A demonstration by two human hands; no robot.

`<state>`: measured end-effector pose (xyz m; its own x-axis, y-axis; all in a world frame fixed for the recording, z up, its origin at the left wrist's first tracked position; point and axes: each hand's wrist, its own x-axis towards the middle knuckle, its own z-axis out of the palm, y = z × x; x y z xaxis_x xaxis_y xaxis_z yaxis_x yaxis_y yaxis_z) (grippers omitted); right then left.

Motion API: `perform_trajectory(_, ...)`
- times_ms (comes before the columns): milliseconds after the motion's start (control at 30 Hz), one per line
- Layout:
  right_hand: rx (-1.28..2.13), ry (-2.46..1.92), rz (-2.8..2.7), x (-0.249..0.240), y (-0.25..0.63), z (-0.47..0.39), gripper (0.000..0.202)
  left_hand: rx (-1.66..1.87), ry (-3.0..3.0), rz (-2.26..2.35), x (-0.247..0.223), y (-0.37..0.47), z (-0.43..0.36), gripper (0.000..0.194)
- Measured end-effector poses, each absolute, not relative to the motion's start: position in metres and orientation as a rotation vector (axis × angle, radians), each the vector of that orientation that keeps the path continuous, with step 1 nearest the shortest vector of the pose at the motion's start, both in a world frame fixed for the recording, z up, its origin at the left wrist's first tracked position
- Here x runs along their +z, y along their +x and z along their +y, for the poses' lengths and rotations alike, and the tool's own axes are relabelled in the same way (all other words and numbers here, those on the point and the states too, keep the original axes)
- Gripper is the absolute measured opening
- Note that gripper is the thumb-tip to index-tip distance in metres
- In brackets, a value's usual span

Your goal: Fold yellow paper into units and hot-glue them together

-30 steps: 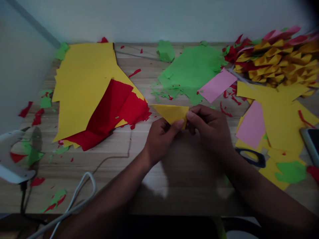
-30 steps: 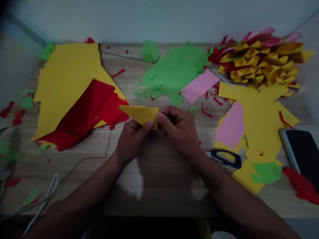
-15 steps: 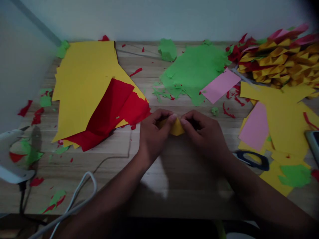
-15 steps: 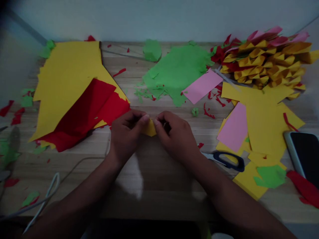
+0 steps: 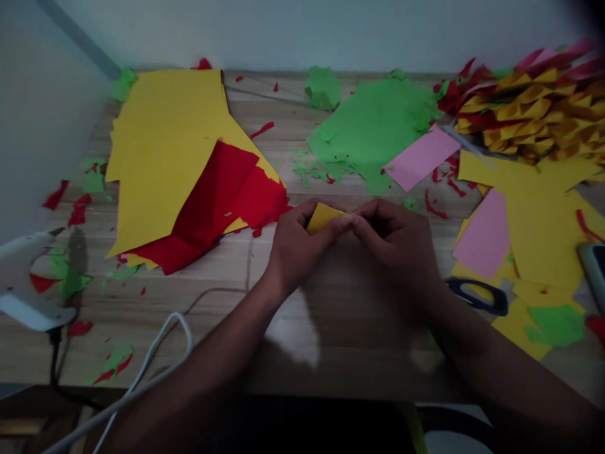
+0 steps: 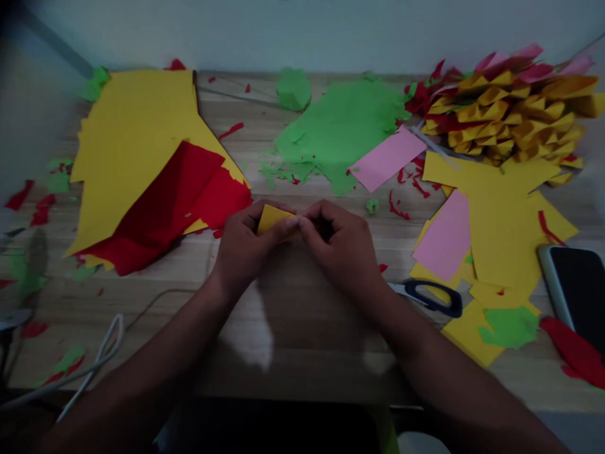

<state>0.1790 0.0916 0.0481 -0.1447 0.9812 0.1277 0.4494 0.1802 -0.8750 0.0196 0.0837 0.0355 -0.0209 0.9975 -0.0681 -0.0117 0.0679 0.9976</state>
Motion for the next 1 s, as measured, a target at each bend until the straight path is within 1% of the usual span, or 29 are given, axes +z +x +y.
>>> perform_trajectory(200,0.916,-1.336,-1.693,0.048,0.179,0.092,0.029,1.153,1.189,1.227,0.037,0.016,0.085,0.023)
perform_trajectory(400,0.914,-1.325,-1.724,0.047,0.179,0.092,0.023,1.195,1.246,1.305,0.033,0.018,0.084,0.019)
perform_trajectory(533,0.956,-1.324,-1.728,0.047,0.177,0.093,0.017,1.131,1.242,1.341,0.031,0.017,0.083,0.03)
perform_trajectory(633,0.963,-1.322,-1.727,0.048,0.176,0.093,0.016,1.125,1.214,1.359,0.027,0.014,0.084,0.038)
perform_trajectory(733,0.954,-1.345,-1.694,0.049,0.178,0.093,0.017,1.225,1.026,1.333,0.023,0.008,0.089,0.041)
perform_trajectory(800,0.932,-1.368,-1.649,0.048,0.181,0.095,0.017,1.364,0.93,1.31,0.023,0.003,0.094,0.04)
perform_trajectory(867,0.922,-1.371,-1.612,0.047,0.183,0.097,0.017,1.479,0.996,1.321,0.024,-0.001,0.097,0.032)
perform_trajectory(900,0.93,-1.365,-1.61,0.046,0.183,0.098,0.017,1.484,1.087,1.332,0.025,-0.001,0.097,0.028)
perform_trajectory(933,0.944,-1.356,-1.619,0.046,0.184,0.098,0.018,1.448,1.188,1.337,0.025,-0.001,0.096,0.029)
perform_trajectory(1000,0.972,-1.333,-1.661,0.045,0.183,0.098,0.019,1.294,1.341,1.319,0.027,0.003,0.093,0.028)
